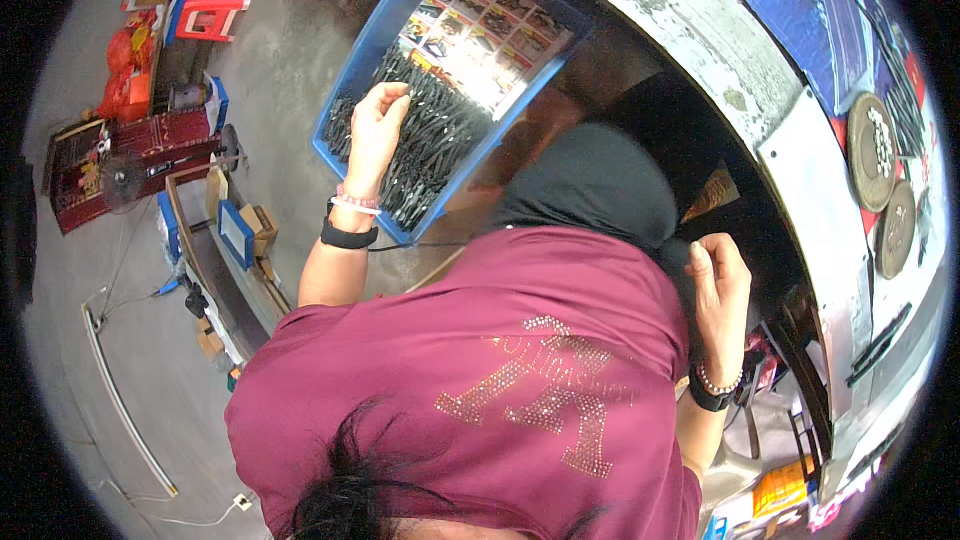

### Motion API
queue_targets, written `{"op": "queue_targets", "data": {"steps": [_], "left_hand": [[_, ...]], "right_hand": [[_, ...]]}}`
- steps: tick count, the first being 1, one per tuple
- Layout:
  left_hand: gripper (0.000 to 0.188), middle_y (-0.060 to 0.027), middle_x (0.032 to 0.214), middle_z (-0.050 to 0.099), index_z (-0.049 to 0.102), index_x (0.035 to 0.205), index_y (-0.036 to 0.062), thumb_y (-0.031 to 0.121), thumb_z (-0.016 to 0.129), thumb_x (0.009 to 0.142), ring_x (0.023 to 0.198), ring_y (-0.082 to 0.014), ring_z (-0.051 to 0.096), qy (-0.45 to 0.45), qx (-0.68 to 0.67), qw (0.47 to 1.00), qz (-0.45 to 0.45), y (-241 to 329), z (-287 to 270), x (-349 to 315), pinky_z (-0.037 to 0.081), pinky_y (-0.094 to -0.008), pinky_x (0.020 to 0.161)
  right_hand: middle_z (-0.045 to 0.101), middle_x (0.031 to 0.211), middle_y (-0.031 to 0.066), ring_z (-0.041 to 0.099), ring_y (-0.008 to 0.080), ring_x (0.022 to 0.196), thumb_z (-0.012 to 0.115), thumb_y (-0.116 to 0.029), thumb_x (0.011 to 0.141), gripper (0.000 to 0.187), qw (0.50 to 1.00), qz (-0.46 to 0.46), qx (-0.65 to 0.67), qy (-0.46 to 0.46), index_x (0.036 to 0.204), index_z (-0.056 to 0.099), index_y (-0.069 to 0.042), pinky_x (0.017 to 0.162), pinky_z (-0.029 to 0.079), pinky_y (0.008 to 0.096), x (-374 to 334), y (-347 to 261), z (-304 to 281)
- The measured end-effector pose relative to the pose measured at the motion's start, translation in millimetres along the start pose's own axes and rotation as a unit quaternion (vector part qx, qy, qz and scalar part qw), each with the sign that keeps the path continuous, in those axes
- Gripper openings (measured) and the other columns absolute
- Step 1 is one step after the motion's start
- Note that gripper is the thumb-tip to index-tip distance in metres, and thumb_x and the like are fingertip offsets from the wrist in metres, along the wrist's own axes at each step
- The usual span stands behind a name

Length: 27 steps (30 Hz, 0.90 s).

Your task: The person sits at a low table and repeatedly picks up small metal rods and white beads, inserts the beads onto the rods, and uses pliers to crimp or secure the ends. The person places finished pieces into a small wooden dish and continues the process with additional rods and beads.

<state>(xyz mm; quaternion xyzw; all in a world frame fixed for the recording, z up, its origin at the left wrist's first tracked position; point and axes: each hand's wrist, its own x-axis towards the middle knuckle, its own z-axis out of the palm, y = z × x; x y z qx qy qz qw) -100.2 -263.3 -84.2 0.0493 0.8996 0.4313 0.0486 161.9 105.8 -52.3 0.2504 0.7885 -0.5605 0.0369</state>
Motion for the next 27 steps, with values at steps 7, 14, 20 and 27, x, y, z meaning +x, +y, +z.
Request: {"op": "queue_targets", "data": {"steps": [7, 14, 20, 27], "left_hand": [[0.017, -0.0010, 0.085, 0.063, 0.062, 0.103, -0.0005, 0.007, 0.061, 0.088, 0.074, -0.0056, 0.057, -0.101, -0.145, 0.979, -0.100, 27.1, 12.8, -2.5, 0.044, -0.0187, 0.063], [0.020, -0.0022, 0.088, 0.062, 0.060, 0.105, -0.0005, 0.010, 0.061, 0.088, 0.077, -0.0083, 0.058, -0.191, -0.256, 0.940, -0.122, 92.2, 9.0, -39.5, 0.047, -0.0208, 0.069], [0.016, -0.0017, 0.092, 0.062, 0.060, 0.103, -0.0012, 0.007, 0.059, 0.090, 0.080, -0.0080, 0.057, -0.250, -0.247, 0.923, -0.153, 131.0, 10.1, -68.4, 0.048, -0.0232, 0.075], [0.017, -0.0008, 0.094, 0.064, 0.060, 0.107, 0.0000, 0.004, 0.058, 0.091, 0.084, -0.0063, 0.057, -0.133, -0.102, 0.985, -0.049, 124.7, -33.0, -45.8, 0.048, -0.0216, 0.077]], "right_hand": [[0.051, 0.070, 0.0024, 0.049, 0.0088, 0.066, 0.056, -0.016, 0.096, 0.020, 0.998, 0.061, -0.010, 0.011, 0.084, 0.054, 0.000, 0.061, 0.040, 0.0232, -22.0, 6.4, 0.8], [0.044, 0.072, -0.0012, 0.041, 0.0070, 0.067, 0.053, -0.013, 0.097, 0.018, 0.998, 0.019, -0.037, -0.056, 0.084, 0.051, -0.001, 0.063, 0.037, 0.0209, -2.5, -1.5, 16.2], [0.052, 0.074, 0.0092, 0.048, 0.0162, 0.067, 0.054, -0.009, 0.094, 0.014, 0.991, -0.052, -0.107, -0.066, 0.087, 0.053, 0.002, 0.064, 0.042, 0.0275, 16.4, -5.2, 8.0], [0.057, 0.078, 0.0171, 0.056, 0.0305, 0.070, 0.056, -0.010, 0.092, 0.014, 0.988, -0.008, -0.115, -0.104, 0.088, 0.055, 0.003, 0.067, 0.045, 0.0355, 19.0, -2.2, 1.8]]}}
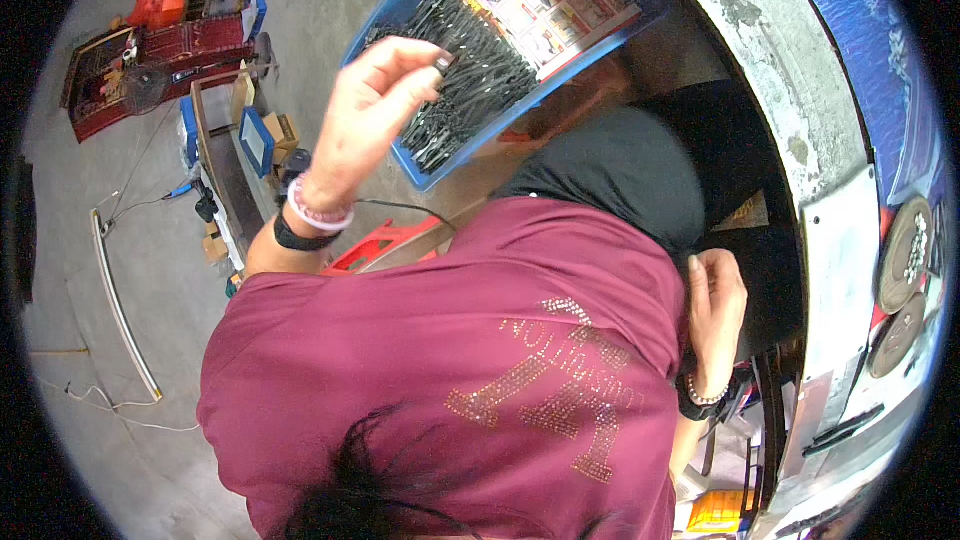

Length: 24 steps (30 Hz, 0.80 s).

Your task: The person sits at a low table and repeatedly picks up small metal rods and white beads, inserts the beads onto the rods, and uses pliers to crimp or secure the ends. The person places finished pieces into a small wooden dish and continues the process with additional rods and beads.

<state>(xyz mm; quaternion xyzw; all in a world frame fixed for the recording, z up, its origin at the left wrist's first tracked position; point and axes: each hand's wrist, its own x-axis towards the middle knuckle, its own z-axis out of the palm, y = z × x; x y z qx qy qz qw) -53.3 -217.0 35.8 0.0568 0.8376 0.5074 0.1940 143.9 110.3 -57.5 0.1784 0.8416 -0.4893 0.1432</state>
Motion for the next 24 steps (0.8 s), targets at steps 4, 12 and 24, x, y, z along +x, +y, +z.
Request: {"op": "queue_targets", "data": {"steps": [4, 12, 24], "left_hand": [[0.013, 0.0006, 0.087, 0.064, 0.063, 0.101, -0.0002, 0.004, 0.060, 0.089, 0.080, -0.0054, 0.058, 0.077, 0.214, 0.973, 0.045, -30.3, -34.4, 32.4, 0.048, -0.0221, 0.072], [0.014, -0.0129, 0.088, 0.063, 0.063, 0.096, 0.0015, 0.000, 0.061, 0.083, 0.081, -0.0278, 0.064, 0.012, 0.359, 0.923, 0.141, -105.8, -35.5, 69.9, 0.050, -0.0333, 0.073], [0.022, -0.0153, 0.095, 0.062, 0.062, 0.102, 0.0013, 0.001, 0.064, 0.081, 0.087, -0.0312, 0.061, 0.028, 0.377, 0.917, 0.127, -113.1, -30.0, 71.4, 0.050, -0.0358, 0.077]], "right_hand": [[0.053, 0.073, 0.0151, 0.049, 0.0239, 0.065, 0.057, -0.011, 0.092, 0.016, 0.999, -0.021, 0.000, -0.026, 0.086, 0.053, 0.003, 0.062, 0.042, 0.0321, 10.5, -9.8, 3.4], [0.059, 0.085, 0.0198, 0.060, 0.0381, 0.078, 0.059, -0.011, 0.088, 0.013, 0.988, -0.090, -0.097, -0.079, 0.086, 0.055, 0.001, 0.067, 0.047, 0.0413, 71.9, -53.1, 21.2], [0.056, 0.083, 0.0172, 0.059, 0.0366, 0.076, 0.060, -0.011, 0.087, 0.011, 0.984, -0.141, -0.083, -0.073, 0.087, 0.055, -0.001, 0.065, 0.048, 0.0409, 95.8, -74.4, 32.5]]}}
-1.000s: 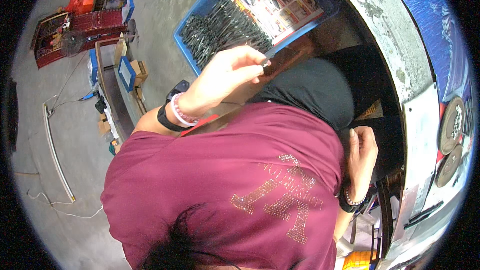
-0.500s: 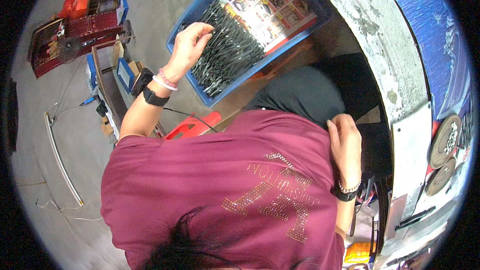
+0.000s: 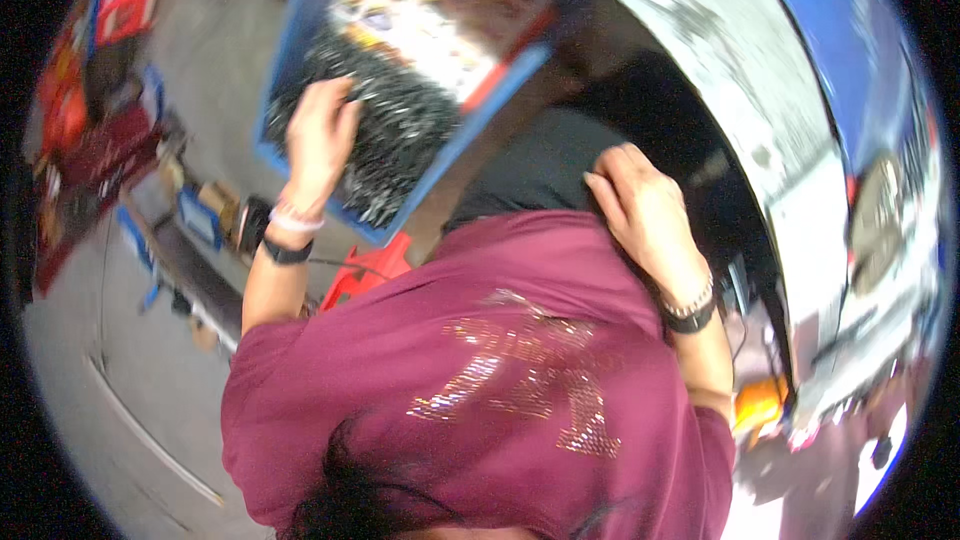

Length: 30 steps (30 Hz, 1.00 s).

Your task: The person sits at a low table and repeatedly picks up small metal rods and white beads, inserts the beads onto the rods, and uses pliers to crimp or secure the ends. The person places finished pieces into a small wooden dish and continues the process with additional rods and beads.

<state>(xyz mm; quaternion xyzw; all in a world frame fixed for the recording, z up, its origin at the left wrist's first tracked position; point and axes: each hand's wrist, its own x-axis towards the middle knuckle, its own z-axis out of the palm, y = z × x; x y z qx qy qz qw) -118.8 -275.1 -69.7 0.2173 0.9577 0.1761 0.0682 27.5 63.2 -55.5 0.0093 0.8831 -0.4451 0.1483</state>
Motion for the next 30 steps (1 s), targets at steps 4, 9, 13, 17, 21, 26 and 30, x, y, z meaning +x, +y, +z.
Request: {"op": "queue_targets", "data": {"steps": [4, 9, 13, 17, 21, 26, 30], "left_hand": [[0.021, -0.0137, 0.096, 0.061, 0.063, 0.105, -0.0015, -0.005, 0.058, 0.085, 0.087, -0.0260, 0.062, 0.022, -0.081, 0.996, 0.032, 42.6, -12.7, 6.0, 0.051, -0.0338, 0.079], [0.018, -0.0118, 0.095, 0.061, 0.063, 0.103, -0.0019, -0.005, 0.059, 0.086, 0.086, -0.0218, 0.060, -0.045, -0.241, 0.965, 0.098, 109.7, -8.2, -0.6, 0.049, -0.0303, 0.079], [0.018, -0.0120, 0.094, 0.061, 0.063, 0.102, -0.0014, -0.005, 0.060, 0.085, 0.086, -0.0205, 0.062, -0.150, -0.303, 0.930, 0.144, 162.9, 22.0, -4.2, 0.050, -0.0280, 0.076], [0.019, -0.0117, 0.093, 0.061, 0.063, 0.101, -0.0023, -0.008, 0.060, 0.083, 0.079, -0.0180, 0.062, -0.194, -0.374, 0.884, 0.205, 214.2, 50.7, -3.8, 0.050, -0.0251, 0.069], [0.019, -0.0099, 0.103, 0.055, 0.060, 0.106, -0.0039, -0.008, 0.054, 0.089, 0.086, -0.0131, 0.059, -0.277, -0.378, 0.843, 0.265, 254.6, 61.5, -6.8, 0.051, -0.0231, 0.077], [0.015, -0.0125, 0.099, 0.059, 0.061, 0.101, -0.0046, -0.008, 0.056, 0.087, 0.080, -0.0141, 0.062, -0.287, -0.361, 0.824, 0.328, 281.6, 63.9, -18.5, 0.052, -0.0235, 0.072], [0.018, -0.0124, 0.091, 0.061, 0.063, 0.099, -0.0022, -0.008, 0.059, 0.083, 0.076, -0.0197, 0.061, -0.301, -0.386, 0.820, 0.298, 292.0, 72.8, -29.0, 0.048, -0.0254, 0.067]], "right_hand": [[0.057, 0.082, 0.0164, 0.059, 0.0360, 0.076, 0.060, -0.013, 0.088, 0.012, 0.990, 0.087, -0.006, 0.107, 0.088, 0.057, -0.002, 0.067, 0.049, 0.0403, -53.0, 30.6, 2.1], [0.059, 0.091, 0.0150, 0.057, 0.0336, 0.084, 0.063, -0.010, 0.086, 0.009, 0.882, 0.230, -0.149, 0.383, 0.091, 0.059, -0.003, 0.074, 0.046, 0.0412, -160.2, 67.5, 19.5], [0.054, 0.101, 0.0164, 0.052, 0.0329, 0.097, 0.057, -0.008, 0.089, 0.013, 0.811, 0.277, -0.174, 0.486, 0.100, 0.054, -0.001, 0.089, 0.040, 0.0402, -230.2, 105.2, 48.7], [0.054, 0.099, 0.0138, 0.052, 0.0222, 0.096, 0.045, -0.021, 0.099, 0.023, 0.709, 0.363, 0.098, 0.597, 0.103, 0.052, 0.001, 0.089, 0.040, 0.0320, -260.1, 136.7, 91.9], [0.057, 0.094, 0.0118, 0.053, 0.0195, 0.091, 0.042, -0.025, 0.101, 0.028, 0.685, 0.366, 0.155, 0.610, 0.104, 0.053, 0.001, 0.086, 0.041, 0.0307, -268.8, 158.5, 107.5], [0.062, 0.094, 0.0208, 0.060, 0.0284, 0.088, 0.045, -0.029, 0.099, 0.033, 0.713, 0.475, 0.151, 0.494, 0.109, 0.053, 0.002, 0.081, 0.046, 0.0359, -283.6, 131.8, 107.6], [0.061, 0.099, 0.0249, 0.059, 0.0372, 0.097, 0.047, -0.035, 0.098, 0.041, 0.746, 0.461, 0.178, 0.446, 0.113, 0.052, 0.003, 0.086, 0.045, 0.0398, -286.9, 95.2, 93.0]]}}
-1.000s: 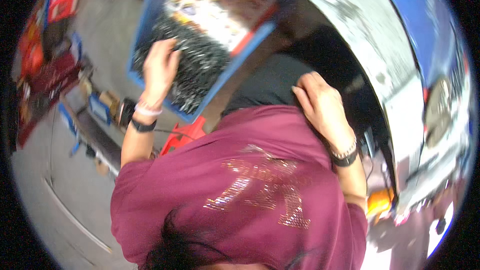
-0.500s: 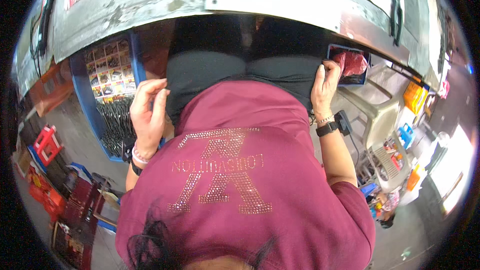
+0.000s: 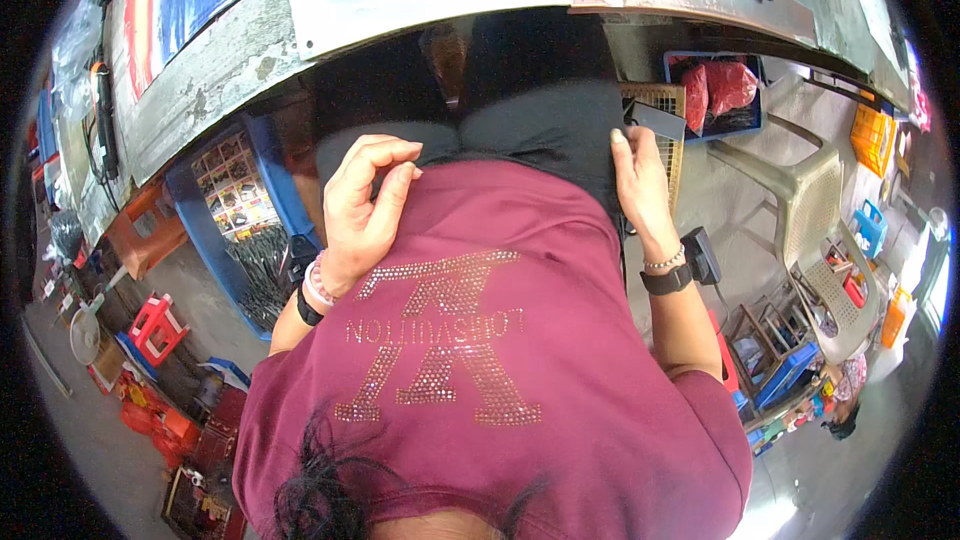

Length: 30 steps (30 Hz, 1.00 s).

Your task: The person sits at a low table and repeatedly picks up small metal rods and white beads, inserts the beads onto the rods, and uses pliers to crimp or secure the ends. The person places finished pieces into a small wooden dish and continues the process with additional rods and beads.

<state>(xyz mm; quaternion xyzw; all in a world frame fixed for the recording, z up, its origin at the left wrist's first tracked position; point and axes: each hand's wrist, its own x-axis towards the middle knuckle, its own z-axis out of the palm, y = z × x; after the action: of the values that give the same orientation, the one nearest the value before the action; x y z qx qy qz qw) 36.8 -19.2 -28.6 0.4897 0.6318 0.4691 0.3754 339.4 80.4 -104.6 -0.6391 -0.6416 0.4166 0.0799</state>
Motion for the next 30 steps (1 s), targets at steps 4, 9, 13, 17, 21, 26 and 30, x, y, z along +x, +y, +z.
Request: {"op": "queue_targets", "data": {"steps": [4, 9, 13, 17, 21, 26, 30], "left_hand": [[0.018, -0.0120, 0.090, 0.061, 0.063, 0.100, -0.0018, -0.007, 0.059, 0.083, 0.077, -0.0200, 0.061, -0.027, -0.016, 1.000, 0.003, 1.0, 11.6, 2.3, 0.048, -0.0258, 0.067], [0.018, -0.0123, 0.091, 0.061, 0.062, 0.100, -0.0013, -0.007, 0.058, 0.084, 0.077, -0.0205, 0.061, -0.022, -0.041, 0.999, 0.013, -1.3, 15.5, 5.8, 0.048, -0.0264, 0.068], [0.014, -0.0114, 0.093, 0.060, 0.062, 0.098, -0.0034, -0.006, 0.054, 0.086, 0.076, -0.0145, 0.061, -0.039, -0.038, 0.999, 0.006, -6.3, 15.3, 10.5, 0.051, -0.0254, 0.068], [0.013, -0.0116, 0.087, 0.062, 0.063, 0.094, -0.0002, -0.002, 0.059, 0.082, 0.074, -0.0194, 0.063, -0.010, -0.068, 0.998, 0.008, -0.5, 11.4, 15.2, 0.051, -0.0291, 0.067], [0.016, -0.0096, 0.091, 0.062, 0.063, 0.101, -0.0010, -0.002, 0.058, 0.086, 0.077, -0.0155, 0.063, 0.010, -0.068, 0.997, 0.031, 0.7, 4.3, 21.7, 0.050, -0.0264, 0.068], [0.019, -0.0093, 0.095, 0.060, 0.060, 0.107, -0.0027, -0.002, 0.056, 0.089, 0.080, -0.0151, 0.061, 0.015, -0.084, 0.996, 0.022, -6.4, 5.4, 23.1, 0.049, -0.0251, 0.070], [0.018, -0.0085, 0.098, 0.061, 0.061, 0.107, -0.0024, 0.001, 0.056, 0.090, 0.081, -0.0126, 0.063, 0.020, -0.086, 0.996, 0.023, -9.2, 9.4, 22.7, 0.050, -0.0234, 0.071]], "right_hand": [[0.049, 0.118, 0.0305, 0.054, 0.0478, 0.103, 0.050, -0.049, 0.093, 0.061, 0.986, -0.059, -0.152, 0.027, 0.124, 0.041, 0.003, 0.084, 0.046, 0.0493, 3.6, -33.7, 8.7], [0.048, 0.114, 0.0318, 0.053, 0.0512, 0.097, 0.046, -0.051, 0.094, 0.060, 0.989, -0.024, -0.143, 0.042, 0.120, 0.040, 0.002, 0.082, 0.044, 0.0529, 13.8, -43.1, 18.0], [0.048, 0.114, 0.0346, 0.050, 0.0538, 0.102, 0.040, -0.054, 0.095, 0.058, 0.996, 0.013, -0.082, 0.030, 0.111, 0.041, 0.002, 0.085, 0.042, 0.0548, 28.6, -35.4, 18.5], [0.036, 0.138, 0.0349, 0.037, 0.0448, 0.129, 0.036, -0.052, 0.097, 0.075, 0.994, 0.058, -0.090, 0.008, 0.138, 0.030, 0.010, 0.107, 0.032, 0.0452, 30.6, -43.5, 18.9], [0.045, 0.126, 0.0350, 0.048, 0.0517, 0.112, 0.035, -0.049, 0.097, 0.064, 0.993, 0.055, -0.109, -0.005, 0.129, 0.034, 0.007, 0.093, 0.041, 0.0528, 38.5, -54.5, 14.4], [0.045, 0.122, 0.0354, 0.051, 0.0539, 0.105, 0.035, -0.047, 0.097, 0.061, 0.991, 0.042, -0.128, -0.012, 0.125, 0.035, 0.008, 0.090, 0.043, 0.0534, 43.5, -45.4, 15.9], [0.047, 0.116, 0.0346, 0.052, 0.0538, 0.100, 0.039, -0.046, 0.096, 0.059, 0.991, 0.031, -0.127, 0.006, 0.120, 0.037, 0.007, 0.087, 0.044, 0.0534, 39.7, -35.4, 19.4]]}}
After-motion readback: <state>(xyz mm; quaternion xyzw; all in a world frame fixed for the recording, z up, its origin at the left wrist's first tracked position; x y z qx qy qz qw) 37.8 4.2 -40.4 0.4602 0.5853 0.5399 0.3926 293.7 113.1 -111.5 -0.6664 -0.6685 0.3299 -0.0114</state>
